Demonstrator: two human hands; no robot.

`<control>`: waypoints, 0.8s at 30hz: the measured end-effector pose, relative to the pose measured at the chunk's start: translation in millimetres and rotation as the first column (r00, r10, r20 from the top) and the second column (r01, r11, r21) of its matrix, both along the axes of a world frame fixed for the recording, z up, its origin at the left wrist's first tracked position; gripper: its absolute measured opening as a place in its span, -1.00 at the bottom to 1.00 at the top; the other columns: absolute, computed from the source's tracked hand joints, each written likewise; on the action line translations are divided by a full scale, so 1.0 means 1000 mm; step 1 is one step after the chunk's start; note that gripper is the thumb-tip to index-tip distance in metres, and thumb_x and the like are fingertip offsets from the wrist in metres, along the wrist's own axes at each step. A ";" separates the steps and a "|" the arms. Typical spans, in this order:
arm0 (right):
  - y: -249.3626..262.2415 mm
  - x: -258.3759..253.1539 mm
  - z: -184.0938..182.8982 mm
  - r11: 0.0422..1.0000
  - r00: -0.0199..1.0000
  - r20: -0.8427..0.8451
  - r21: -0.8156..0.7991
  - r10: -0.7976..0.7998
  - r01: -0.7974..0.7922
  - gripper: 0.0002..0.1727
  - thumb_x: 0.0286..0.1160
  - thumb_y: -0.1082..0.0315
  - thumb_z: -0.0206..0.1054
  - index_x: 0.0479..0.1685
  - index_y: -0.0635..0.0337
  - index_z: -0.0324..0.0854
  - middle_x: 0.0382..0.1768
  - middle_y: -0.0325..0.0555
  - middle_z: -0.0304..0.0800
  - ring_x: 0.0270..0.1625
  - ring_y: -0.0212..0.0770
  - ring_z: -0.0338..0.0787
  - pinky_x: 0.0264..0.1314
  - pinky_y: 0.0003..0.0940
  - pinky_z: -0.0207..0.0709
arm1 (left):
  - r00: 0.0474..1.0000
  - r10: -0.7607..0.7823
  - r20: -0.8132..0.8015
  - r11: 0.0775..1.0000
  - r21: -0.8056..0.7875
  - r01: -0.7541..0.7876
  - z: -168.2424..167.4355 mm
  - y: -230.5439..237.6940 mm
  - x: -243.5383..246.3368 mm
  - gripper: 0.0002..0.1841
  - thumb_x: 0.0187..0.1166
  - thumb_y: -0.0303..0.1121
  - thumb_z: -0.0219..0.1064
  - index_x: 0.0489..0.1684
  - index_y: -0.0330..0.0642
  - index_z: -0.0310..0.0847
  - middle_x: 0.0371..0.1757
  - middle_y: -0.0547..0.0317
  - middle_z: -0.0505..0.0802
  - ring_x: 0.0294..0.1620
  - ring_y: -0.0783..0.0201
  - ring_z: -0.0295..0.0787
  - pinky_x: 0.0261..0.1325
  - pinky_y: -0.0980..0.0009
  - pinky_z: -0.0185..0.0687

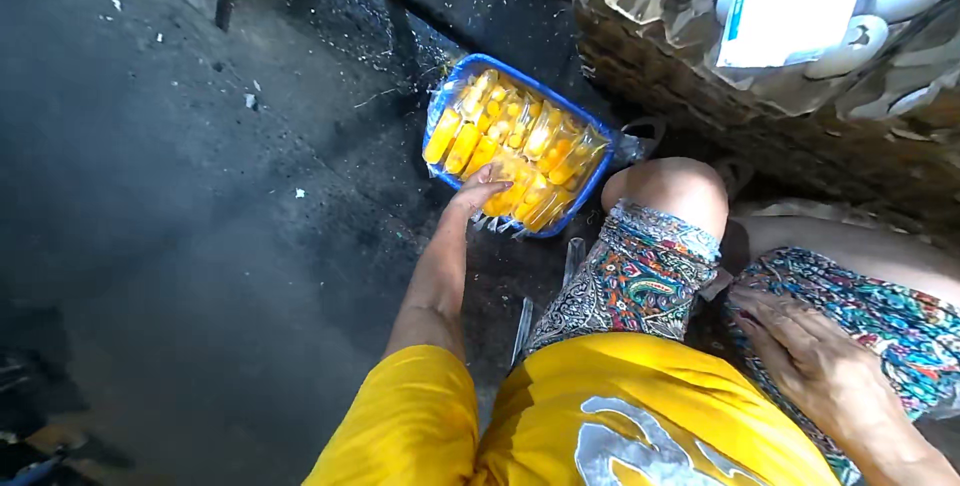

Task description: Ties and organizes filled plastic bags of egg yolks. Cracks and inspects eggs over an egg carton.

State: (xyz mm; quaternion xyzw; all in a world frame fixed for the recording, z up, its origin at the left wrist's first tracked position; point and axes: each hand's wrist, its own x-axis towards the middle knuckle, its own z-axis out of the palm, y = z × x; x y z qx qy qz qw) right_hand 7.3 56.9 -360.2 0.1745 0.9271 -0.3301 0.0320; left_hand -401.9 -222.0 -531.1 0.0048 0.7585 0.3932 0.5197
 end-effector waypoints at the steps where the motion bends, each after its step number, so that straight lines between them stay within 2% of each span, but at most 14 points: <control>1: 0.000 0.001 -0.002 1.000 1.000 -0.001 -0.006 -0.001 0.001 -0.58 0.75 0.20 0.10 0.19 0.29 0.79 0.22 0.14 0.86 0.28 0.18 0.84 0.39 0.02 0.63 | 1.000 -0.018 -0.018 0.999 -0.035 0.018 -0.005 -0.002 -0.005 -0.30 0.54 -0.45 0.46 0.71 -0.27 0.27 0.56 -0.20 0.60 0.53 0.03 0.59 0.57 0.08 0.51; 4: 0.000 0.003 -0.004 1.000 1.000 0.015 -0.026 -0.009 0.010 -0.58 0.75 0.22 0.10 0.19 0.29 0.79 0.22 0.14 0.87 0.28 0.17 0.84 0.40 0.01 0.63 | 0.995 -0.060 -0.083 0.985 -0.165 0.045 -0.015 -0.006 -0.017 -0.29 0.49 -0.41 0.53 0.69 -0.20 0.35 0.56 -0.21 0.61 0.54 -0.04 0.59 0.58 -0.04 0.51; 6: 0.001 0.003 -0.005 0.999 1.000 0.018 -0.036 -0.025 0.026 -0.59 0.76 0.23 0.11 0.18 0.31 0.79 0.21 0.14 0.87 0.27 0.16 0.85 0.39 -0.01 0.63 | 0.989 -0.091 -0.117 0.971 -0.233 0.062 -0.018 -0.005 -0.024 -0.26 0.50 -0.39 0.53 0.74 -0.20 0.31 0.67 -0.25 0.49 0.67 -0.10 0.44 0.68 -0.08 0.36; 9: 0.003 0.004 -0.006 0.999 0.999 0.021 -0.040 -0.030 0.030 -0.58 0.76 0.23 0.09 0.16 0.33 0.79 0.19 0.15 0.88 0.25 0.16 0.86 0.38 -0.02 0.64 | 0.970 -0.154 -0.188 0.950 -0.299 0.093 -0.036 -0.007 -0.033 -0.21 0.51 -0.37 0.53 0.79 -0.20 0.23 0.69 -0.30 0.45 0.69 -0.14 0.40 0.69 -0.09 0.35; 12: 0.004 0.004 -0.008 0.998 0.999 0.022 -0.039 -0.044 0.045 -0.59 0.76 0.23 0.09 0.15 0.31 0.80 0.18 0.14 0.88 0.25 0.13 0.86 0.38 -0.05 0.64 | 0.955 -0.225 -0.192 0.915 -0.379 0.139 -0.043 -0.001 -0.042 -0.19 0.61 -0.34 0.45 0.86 -0.14 0.08 0.74 -0.24 0.41 0.73 -0.14 0.36 0.72 -0.10 0.30; 16: 0.004 0.003 -0.009 0.997 0.998 0.026 -0.043 -0.056 0.057 -0.59 0.75 0.23 0.10 0.14 0.32 0.80 0.17 0.14 0.89 0.24 0.13 0.87 0.38 -0.07 0.64 | 0.937 -0.275 -0.215 0.880 -0.450 0.155 -0.051 0.004 -0.045 -0.28 0.71 -0.30 0.33 0.85 -0.21 0.08 0.74 -0.23 0.42 0.74 -0.13 0.36 0.74 -0.09 0.27; 18: 0.005 0.002 -0.009 0.997 0.998 0.026 -0.043 -0.055 0.056 -0.59 0.75 0.23 0.11 0.14 0.32 0.80 0.17 0.14 0.89 0.24 0.12 0.87 0.37 -0.08 0.64 | 0.927 -0.289 -0.239 0.875 -0.458 0.154 -0.053 0.005 -0.045 -0.22 0.68 -0.32 0.37 0.87 -0.22 0.03 0.77 -0.25 0.35 0.78 -0.14 0.28 0.78 -0.09 0.20; 20: 0.005 0.002 -0.009 0.997 0.998 0.029 -0.043 -0.058 0.060 -0.59 0.75 0.22 0.11 0.15 0.31 0.80 0.17 0.13 0.89 0.23 0.11 0.87 0.37 -0.10 0.64 | 0.928 -0.269 -0.258 0.880 -0.457 0.128 -0.056 0.003 -0.046 -0.07 0.56 -0.30 0.49 0.91 -0.15 -0.08 0.82 -0.25 0.26 0.82 -0.15 0.19 0.79 -0.12 0.15; 22: 0.005 0.002 -0.009 0.997 0.998 0.031 -0.041 -0.062 0.063 -0.60 0.75 0.23 0.11 0.15 0.30 0.80 0.17 0.12 0.89 0.23 0.10 0.87 0.37 -0.10 0.64 | 0.931 -0.250 -0.265 0.876 -0.472 0.101 -0.059 -0.001 -0.044 0.05 0.43 -0.27 0.61 0.92 -0.09 -0.10 0.80 -0.27 0.29 0.79 -0.18 0.24 0.77 -0.16 0.20; 24: 0.005 0.002 -0.010 0.997 0.998 0.032 -0.036 -0.062 0.063 -0.60 0.76 0.23 0.10 0.15 0.29 0.80 0.17 0.11 0.90 0.24 0.10 0.87 0.36 -0.09 0.65 | 0.934 -0.246 -0.259 0.869 -0.486 0.094 -0.057 -0.003 -0.042 0.02 0.44 -0.32 0.60 0.92 -0.05 -0.06 0.78 -0.26 0.34 0.77 -0.18 0.30 0.75 -0.17 0.23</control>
